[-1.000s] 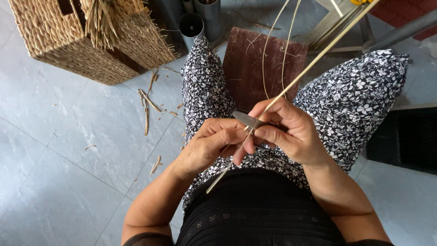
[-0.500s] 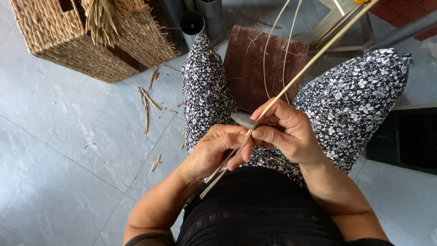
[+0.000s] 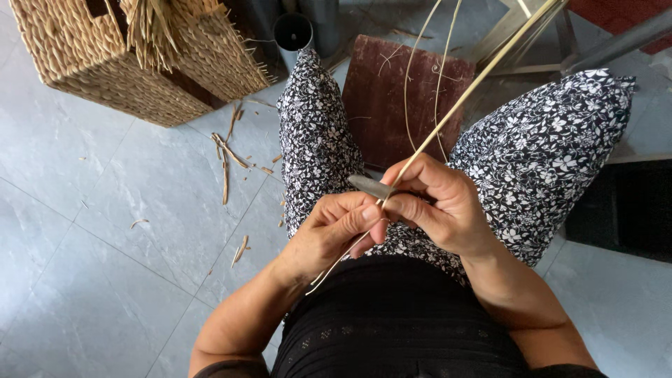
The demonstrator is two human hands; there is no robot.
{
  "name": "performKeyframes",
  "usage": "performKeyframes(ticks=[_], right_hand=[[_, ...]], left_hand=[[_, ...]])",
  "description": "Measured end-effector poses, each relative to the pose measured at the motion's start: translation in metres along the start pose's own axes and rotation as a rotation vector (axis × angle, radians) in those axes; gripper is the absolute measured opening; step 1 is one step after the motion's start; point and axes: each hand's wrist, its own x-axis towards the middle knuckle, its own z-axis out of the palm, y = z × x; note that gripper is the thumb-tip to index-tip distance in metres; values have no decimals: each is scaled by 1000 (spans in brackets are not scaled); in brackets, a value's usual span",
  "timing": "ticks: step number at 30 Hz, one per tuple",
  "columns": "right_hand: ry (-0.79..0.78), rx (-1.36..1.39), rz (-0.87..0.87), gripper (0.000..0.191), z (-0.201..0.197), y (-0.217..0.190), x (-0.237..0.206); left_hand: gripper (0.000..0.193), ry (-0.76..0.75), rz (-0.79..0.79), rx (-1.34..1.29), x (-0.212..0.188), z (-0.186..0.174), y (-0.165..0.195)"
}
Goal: The person sits on the floor and works long thin rattan strips, bending and flexing them and using a small knife to split and trim the strips into narrower pieces. They set finished strips aside and pick up new ones, repeating the splitting and trimming on each strip.
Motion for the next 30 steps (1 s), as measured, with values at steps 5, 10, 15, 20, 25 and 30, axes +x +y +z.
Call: performKeyframes(ticks=[5, 10, 15, 20, 25, 30], right_hand=[[100, 19, -75, 13, -8, -1, 6], [60, 67, -75, 16, -14, -4, 5], [108, 25, -91, 12, -24, -3, 8], [87, 1, -121, 14, -24, 3, 8], [57, -129, -150, 14, -13, 3, 9], [63, -137, -50, 18, -10, -3, 4]], left_hand=[[37, 28, -90, 20, -10, 5, -6], [35, 4, -92, -15, -20, -3, -11], [36, -49, -137, -55, -31, -15, -13], [35, -40, -156, 260, -19, -26, 8], [32, 12, -55, 298, 2, -12, 29], [33, 64, -84, 301, 15, 2, 25]])
